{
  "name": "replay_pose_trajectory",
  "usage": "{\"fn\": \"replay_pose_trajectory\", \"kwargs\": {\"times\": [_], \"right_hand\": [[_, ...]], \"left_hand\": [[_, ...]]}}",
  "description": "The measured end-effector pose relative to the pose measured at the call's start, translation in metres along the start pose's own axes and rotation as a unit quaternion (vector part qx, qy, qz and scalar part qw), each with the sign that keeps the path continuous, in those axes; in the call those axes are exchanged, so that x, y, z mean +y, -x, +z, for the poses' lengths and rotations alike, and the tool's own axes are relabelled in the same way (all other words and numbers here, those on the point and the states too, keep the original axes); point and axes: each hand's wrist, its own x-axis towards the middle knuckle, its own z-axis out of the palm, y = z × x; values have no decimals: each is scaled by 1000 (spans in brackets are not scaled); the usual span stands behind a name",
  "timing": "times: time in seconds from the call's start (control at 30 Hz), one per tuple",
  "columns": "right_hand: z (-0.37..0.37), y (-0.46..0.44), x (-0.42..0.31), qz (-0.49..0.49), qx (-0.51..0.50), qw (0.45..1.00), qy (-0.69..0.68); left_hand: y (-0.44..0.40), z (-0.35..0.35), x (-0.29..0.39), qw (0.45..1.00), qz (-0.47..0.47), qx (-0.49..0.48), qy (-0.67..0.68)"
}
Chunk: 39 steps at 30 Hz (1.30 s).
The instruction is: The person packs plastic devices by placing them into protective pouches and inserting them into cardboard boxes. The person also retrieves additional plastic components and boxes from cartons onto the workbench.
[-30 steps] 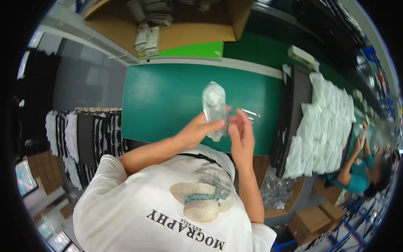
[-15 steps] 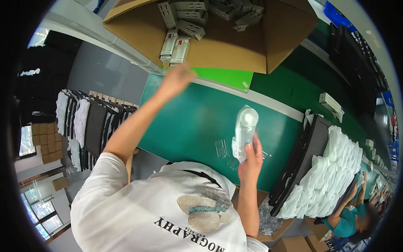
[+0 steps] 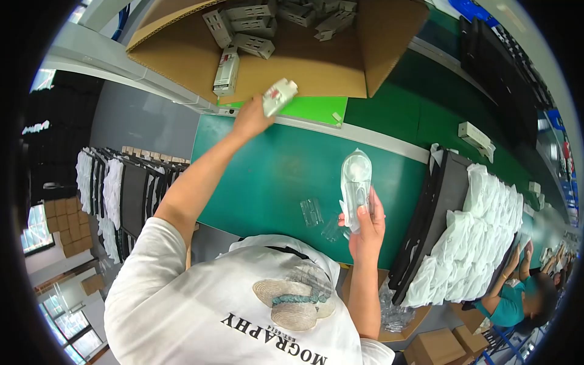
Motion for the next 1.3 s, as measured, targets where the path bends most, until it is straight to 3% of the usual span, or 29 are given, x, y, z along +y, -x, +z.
{"fn": "replay_pose_trajectory", "kwargs": {"times": [0.07, 0.1, 0.17, 0.2, 0.27, 0.4, 0.57, 0.67, 0.8, 0.87, 0.9, 0.97, 1.07, 1.1, 1.2, 1.27, 1.3], "right_hand": [[-8, 5, -4, -18, 10, 1000, 5], [-11, 7, -8, -24, 19, 1000, 3], [-17, 12, -21, -67, 10, 997, 22], [-19, 15, -29, -89, 6, 995, 34], [-12, 25, -46, -122, 15, 992, 35], [-3, 50, -54, -185, -14, 981, 53], [-7, 70, -45, -210, -66, 966, 134], [-13, 83, -40, -222, -70, 955, 186], [-18, 101, -40, -254, -69, 913, 311], [-16, 111, -44, -293, -68, 846, 440], [-14, 117, -46, -293, -63, 847, 440], [-4, 132, -49, -336, -103, 795, 494], [3, 141, -40, -386, -163, 732, 538], [3, 143, -37, -413, -205, 692, 555], [1, 140, -34, -423, -232, 697, 530], [-1, 140, -41, -429, -248, 699, 516], [-4, 141, -55, -370, -249, 752, 486]], "left_hand": [[42, -22, 30, 993, 26, -96, 63], [62, -28, 40, 992, 36, -100, 64], [104, -37, 57, 961, 269, -14, 53], [123, -45, 68, 958, 279, -19, 59], [158, -61, 89, 919, 387, 22, 67], [203, -68, 112, 897, 436, 37, 59], [235, -72, 129, 907, 419, 27, 47], [254, -76, 139, 928, 312, -190, 76], [273, -65, 133, 888, 286, -284, 223], [277, -60, 131, 888, 282, -292, 216], [278, -58, 129, 890, 276, -297, 210], [279, -40, 119, 891, 272, -304, 201], [281, 24, 90, 791, 318, -243, 463], [282, 11, 98, 790, 318, -246, 463], [280, -33, 126, 882, 280, -188, 329], [277, -24, 121, 868, 268, -200, 368], [275, -18, 117, 851, 256, -212, 406]]}}
